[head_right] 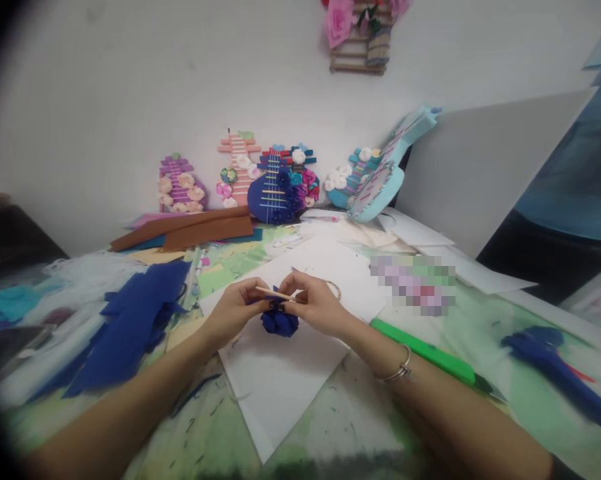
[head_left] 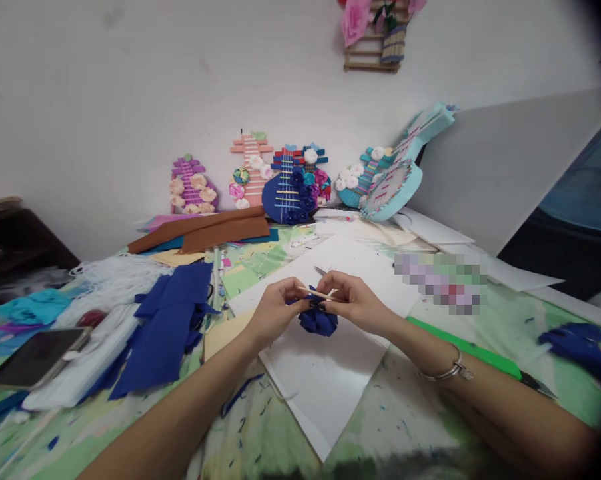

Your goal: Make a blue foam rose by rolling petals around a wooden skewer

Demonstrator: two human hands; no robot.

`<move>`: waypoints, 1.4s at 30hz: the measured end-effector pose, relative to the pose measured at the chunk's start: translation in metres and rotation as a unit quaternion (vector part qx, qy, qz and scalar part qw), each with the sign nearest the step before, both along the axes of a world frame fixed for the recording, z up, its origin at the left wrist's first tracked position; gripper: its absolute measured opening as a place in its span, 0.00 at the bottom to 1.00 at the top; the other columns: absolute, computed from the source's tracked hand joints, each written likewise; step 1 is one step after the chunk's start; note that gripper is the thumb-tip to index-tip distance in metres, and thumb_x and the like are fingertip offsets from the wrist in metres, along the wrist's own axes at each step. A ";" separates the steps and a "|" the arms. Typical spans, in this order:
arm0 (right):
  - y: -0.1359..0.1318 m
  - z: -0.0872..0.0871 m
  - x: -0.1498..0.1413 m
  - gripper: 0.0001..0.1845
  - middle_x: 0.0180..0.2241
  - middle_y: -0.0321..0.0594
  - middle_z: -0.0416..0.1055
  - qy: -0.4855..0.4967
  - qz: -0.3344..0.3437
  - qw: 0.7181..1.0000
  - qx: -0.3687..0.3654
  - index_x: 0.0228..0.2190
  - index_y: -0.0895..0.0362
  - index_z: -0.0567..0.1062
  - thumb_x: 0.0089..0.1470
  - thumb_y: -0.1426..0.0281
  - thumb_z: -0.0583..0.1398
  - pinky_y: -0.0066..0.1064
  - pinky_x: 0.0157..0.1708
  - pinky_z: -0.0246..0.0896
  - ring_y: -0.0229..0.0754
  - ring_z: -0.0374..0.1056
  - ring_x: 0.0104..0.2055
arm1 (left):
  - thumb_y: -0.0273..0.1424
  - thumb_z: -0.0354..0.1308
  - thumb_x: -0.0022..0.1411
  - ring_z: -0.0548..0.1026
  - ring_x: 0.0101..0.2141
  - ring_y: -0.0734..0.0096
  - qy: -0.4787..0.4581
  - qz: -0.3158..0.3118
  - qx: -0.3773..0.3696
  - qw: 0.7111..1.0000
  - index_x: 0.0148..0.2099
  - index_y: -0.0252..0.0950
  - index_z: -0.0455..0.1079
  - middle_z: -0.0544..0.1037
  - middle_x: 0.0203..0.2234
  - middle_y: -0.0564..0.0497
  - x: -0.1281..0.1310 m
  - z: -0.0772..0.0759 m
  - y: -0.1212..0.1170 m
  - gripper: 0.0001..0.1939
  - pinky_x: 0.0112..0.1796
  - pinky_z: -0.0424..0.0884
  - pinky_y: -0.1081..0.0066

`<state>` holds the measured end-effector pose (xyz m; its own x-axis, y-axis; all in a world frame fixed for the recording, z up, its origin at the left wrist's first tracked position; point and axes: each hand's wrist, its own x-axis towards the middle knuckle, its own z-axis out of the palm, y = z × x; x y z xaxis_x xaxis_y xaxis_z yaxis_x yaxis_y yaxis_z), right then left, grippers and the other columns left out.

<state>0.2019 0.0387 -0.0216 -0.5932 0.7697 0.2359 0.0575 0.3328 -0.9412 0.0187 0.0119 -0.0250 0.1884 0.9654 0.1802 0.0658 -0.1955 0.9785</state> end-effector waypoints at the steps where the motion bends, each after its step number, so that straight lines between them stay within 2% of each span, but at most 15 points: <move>1: 0.000 0.000 0.000 0.12 0.25 0.32 0.65 0.000 0.000 1.000 -0.003 0.33 0.59 0.66 0.48 0.66 0.61 0.22 0.20 0.50 0.29 0.58 0.21 | 0.30 0.64 0.49 0.72 0.28 0.73 0.003 0.000 0.002 1.000 0.29 0.32 0.67 0.75 0.25 0.50 0.000 0.001 0.000 0.09 0.31 0.65 0.74; 4: 0.000 0.000 -0.001 0.11 0.23 0.32 0.64 0.007 -0.018 1.000 -0.004 0.32 0.59 0.67 0.48 0.67 0.61 0.22 0.20 0.49 0.29 0.57 0.21 | 0.28 0.65 0.48 0.73 0.29 0.72 0.004 -0.006 0.002 1.000 0.29 0.31 0.68 0.75 0.26 0.50 0.001 0.002 0.000 0.09 0.33 0.67 0.72; 8: -0.001 0.001 -0.001 0.11 0.22 0.31 0.63 0.020 -0.029 0.999 -0.015 0.31 0.58 0.66 0.47 0.68 0.61 0.23 0.19 0.48 0.29 0.56 0.20 | 0.25 0.66 0.43 0.75 0.32 0.67 -0.016 -0.046 -0.020 0.999 0.33 0.32 0.67 0.77 0.29 0.49 0.001 0.002 0.000 0.13 0.35 0.69 0.68; 11: -0.001 0.002 -0.001 0.10 0.21 0.29 0.61 0.019 -0.039 0.999 -0.007 0.31 0.58 0.66 0.46 0.69 0.61 0.23 0.19 0.46 0.29 0.53 0.19 | 0.26 0.66 0.45 0.76 0.32 0.67 -0.023 -0.038 -0.032 0.999 0.35 0.32 0.66 0.78 0.30 0.47 0.001 0.002 0.000 0.14 0.35 0.70 0.68; 18: -0.001 -0.004 -0.001 0.09 0.26 0.32 0.67 -0.024 -0.111 0.991 0.068 0.33 0.57 0.68 0.46 0.70 0.60 0.23 0.22 0.50 0.30 0.56 0.21 | 0.29 0.68 0.43 0.75 0.28 0.68 -0.036 0.003 -0.042 0.998 0.33 0.33 0.64 0.78 0.27 0.49 0.000 0.006 -0.001 0.17 0.31 0.69 0.70; 23: -0.002 -0.003 0.000 0.06 0.23 0.32 0.67 -0.075 -0.123 0.978 0.153 0.32 0.56 0.70 0.49 0.68 0.59 0.24 0.22 0.49 0.32 0.57 0.21 | 0.31 0.66 0.46 0.76 0.32 0.65 -0.037 -0.025 -0.021 0.999 0.35 0.31 0.72 0.79 0.29 0.45 0.000 0.011 -0.004 0.13 0.33 0.70 0.69; 26: -0.003 0.003 0.003 0.08 0.24 0.33 0.68 -0.122 -0.109 0.960 0.226 0.33 0.56 0.72 0.55 0.67 0.55 0.24 0.24 0.50 0.32 0.58 0.22 | 0.32 0.65 0.48 0.76 0.32 0.66 -0.023 -0.016 -0.007 1.000 0.37 0.31 0.74 0.79 0.29 0.45 -0.001 0.011 -0.004 0.13 0.33 0.70 0.70; 30: -0.003 0.010 0.009 0.12 0.31 0.40 0.72 -0.174 -0.106 0.908 0.366 0.36 0.57 0.73 0.59 0.70 0.50 0.26 0.30 0.54 0.36 0.64 0.30 | 0.32 0.65 0.48 0.75 0.30 0.67 -0.011 0.016 -0.005 1.000 0.37 0.32 0.76 0.80 0.29 0.46 -0.002 0.010 -0.004 0.13 0.33 0.70 0.71; 32: -0.004 0.009 0.010 0.13 0.32 0.42 0.72 -0.196 -0.109 0.887 0.404 0.36 0.58 0.74 0.59 0.71 0.50 0.26 0.31 0.55 0.36 0.65 0.32 | 0.32 0.65 0.47 0.75 0.30 0.67 -0.013 0.023 -0.006 1.000 0.36 0.32 0.76 0.80 0.29 0.47 -0.001 0.009 -0.004 0.12 0.33 0.71 0.70; 36: -0.004 0.007 0.010 0.14 0.31 0.42 0.73 -0.226 -0.133 0.865 0.429 0.36 0.57 0.74 0.60 0.69 0.50 0.25 0.31 0.55 0.36 0.66 0.31 | 0.32 0.66 0.46 0.75 0.30 0.67 -0.017 0.017 -0.016 1.000 0.36 0.31 0.76 0.80 0.29 0.47 0.000 0.008 -0.004 0.13 0.33 0.71 0.70; 42: -0.004 0.007 0.010 0.15 0.30 0.42 0.74 -0.240 -0.159 0.849 0.444 0.36 0.57 0.75 0.61 0.68 0.50 0.26 0.32 0.55 0.37 0.67 0.32 | 0.31 0.65 0.47 0.75 0.30 0.68 -0.009 0.002 -0.013 1.000 0.37 0.31 0.76 0.80 0.29 0.47 -0.001 0.005 -0.003 0.13 0.34 0.69 0.72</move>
<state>0.2116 0.0351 -0.0145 -0.5801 0.5549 0.5963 0.5840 0.7937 -0.1705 0.0180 0.0086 -0.0197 0.1823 0.9703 0.1590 0.0489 -0.1705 0.9842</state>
